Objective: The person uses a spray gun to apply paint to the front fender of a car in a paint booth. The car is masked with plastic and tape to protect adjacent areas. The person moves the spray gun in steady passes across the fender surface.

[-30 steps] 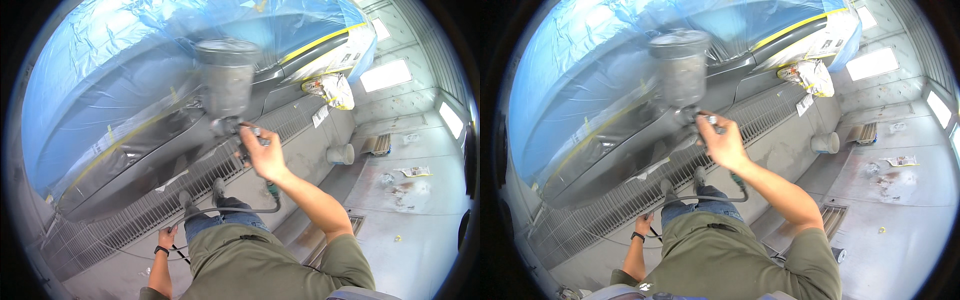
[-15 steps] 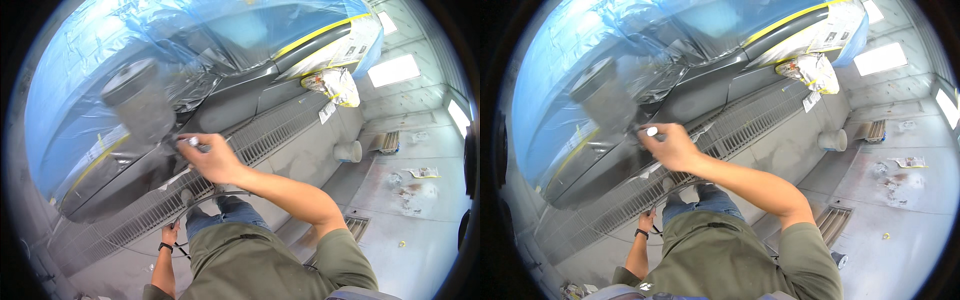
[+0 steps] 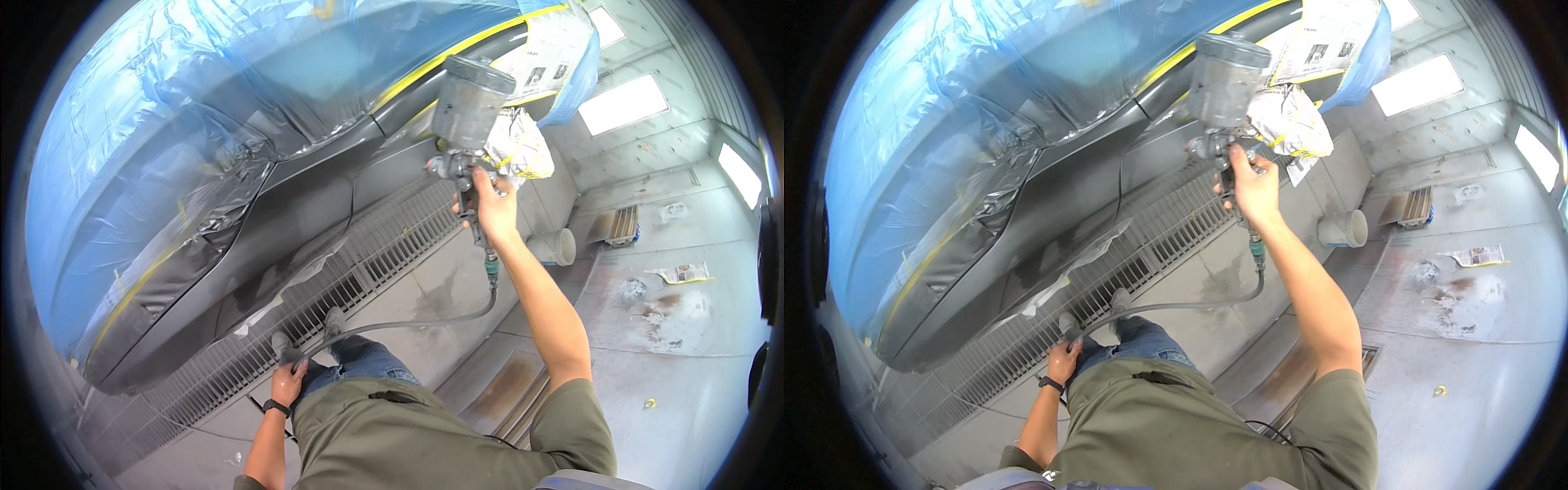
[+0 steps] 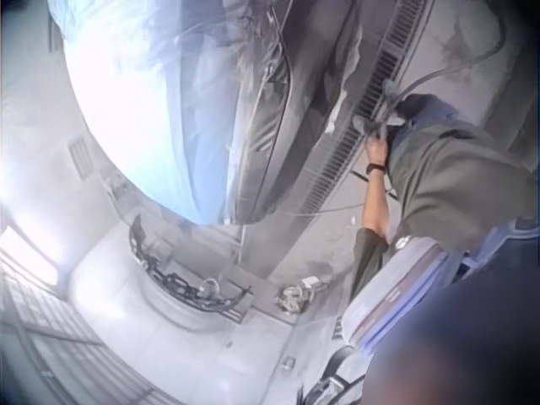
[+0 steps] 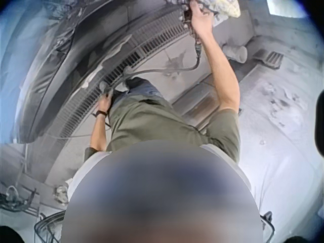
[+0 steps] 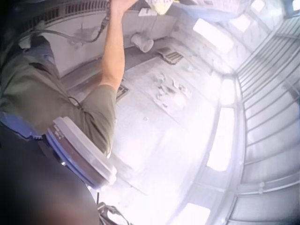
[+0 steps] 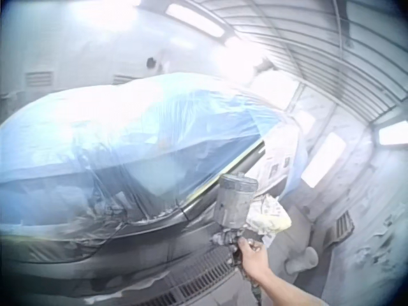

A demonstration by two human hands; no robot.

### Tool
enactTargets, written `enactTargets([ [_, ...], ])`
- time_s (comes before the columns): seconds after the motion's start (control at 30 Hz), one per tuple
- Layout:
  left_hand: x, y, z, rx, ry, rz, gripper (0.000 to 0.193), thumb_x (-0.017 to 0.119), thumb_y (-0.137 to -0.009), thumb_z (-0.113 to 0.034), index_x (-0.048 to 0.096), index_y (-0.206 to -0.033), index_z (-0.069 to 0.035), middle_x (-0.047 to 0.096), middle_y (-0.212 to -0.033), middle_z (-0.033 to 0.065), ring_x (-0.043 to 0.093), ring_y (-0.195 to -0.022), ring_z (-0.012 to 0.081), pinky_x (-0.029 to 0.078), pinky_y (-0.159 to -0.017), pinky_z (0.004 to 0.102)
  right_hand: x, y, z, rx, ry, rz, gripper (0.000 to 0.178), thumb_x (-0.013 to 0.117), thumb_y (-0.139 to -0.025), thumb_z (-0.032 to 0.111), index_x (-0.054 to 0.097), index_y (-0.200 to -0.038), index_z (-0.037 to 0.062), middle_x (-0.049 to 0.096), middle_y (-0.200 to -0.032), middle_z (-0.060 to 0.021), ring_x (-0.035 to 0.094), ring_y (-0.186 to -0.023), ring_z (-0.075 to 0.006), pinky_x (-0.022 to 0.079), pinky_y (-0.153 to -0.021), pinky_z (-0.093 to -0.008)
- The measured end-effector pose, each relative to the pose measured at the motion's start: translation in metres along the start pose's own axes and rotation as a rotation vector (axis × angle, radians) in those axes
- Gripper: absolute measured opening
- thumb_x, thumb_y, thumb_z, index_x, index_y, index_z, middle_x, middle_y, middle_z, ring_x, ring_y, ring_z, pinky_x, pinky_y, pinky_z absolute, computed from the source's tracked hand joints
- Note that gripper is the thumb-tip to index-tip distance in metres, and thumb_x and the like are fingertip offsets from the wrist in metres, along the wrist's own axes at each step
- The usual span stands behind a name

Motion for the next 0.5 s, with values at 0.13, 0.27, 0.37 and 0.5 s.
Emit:
enactTargets([
  [0.13, -0.004, 0.002, -0.022, 0.051, 0.011, -0.04, 0.045, 0.065, -0.095, -0.041, 0.071, -0.084, 0.002, 0.067, -0.075, 0.0234, 0.065, -0.072, 0.042, 0.049, -0.065, 0.0444, -0.037, -0.03, -0.004, -0.038, 0.1, -0.16, 0.044, 0.062, -0.099, 0.041, 0.066, -0.094, -0.0032, 0.069, -0.072, -0.0115, 0.068, -0.054, -0.0167, 0.048, -0.036, -0.0278],
  [0.27, -0.015, 0.004, -0.023, 0.05, 0.002, -0.015, 0.045, 0.064, -0.096, -0.04, 0.07, -0.082, 0.002, 0.066, -0.073, 0.0233, 0.065, -0.072, 0.0426, 0.049, -0.065, 0.0442, -0.046, -0.051, -0.005, -0.098, 0.181, -0.271, 0.046, 0.064, -0.098, 0.042, 0.067, -0.097, -0.0043, 0.067, -0.07, -0.0102, 0.065, -0.052, -0.0161, 0.047, -0.037, -0.0283],
  [0.37, -0.031, 0.011, -0.01, 0.065, -0.007, 0.002, 0.046, 0.064, -0.096, -0.04, 0.07, -0.081, 0.003, 0.066, -0.073, 0.0233, 0.064, -0.072, 0.0429, 0.049, -0.065, 0.0443, -0.04, -0.054, -0.004, -0.146, 0.295, -0.39, 0.046, 0.064, -0.099, 0.041, 0.067, -0.101, -0.0048, 0.066, -0.067, -0.0093, 0.062, -0.049, -0.0157, 0.046, -0.039, -0.0293],
  [0.5, -0.058, 0.024, 0.02, 0.062, -0.004, 0.017, 0.046, 0.063, -0.097, -0.039, 0.069, -0.082, 0.004, 0.066, -0.074, 0.0249, 0.064, -0.072, 0.0439, 0.049, -0.065, 0.0452, -0.012, -0.042, 0.002, -0.225, 0.449, -0.489, 0.042, 0.064, -0.099, 0.038, 0.069, -0.1, -0.0031, 0.064, -0.065, -0.0083, 0.061, -0.049, -0.015, 0.045, -0.041, -0.0307],
])
Point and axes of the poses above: each hand's wrist, its own y-axis away from the middle knuckle, its own x-axis out of the palm, z = x × y, the point moved 1 cm from there along -y, towards the middle knuckle
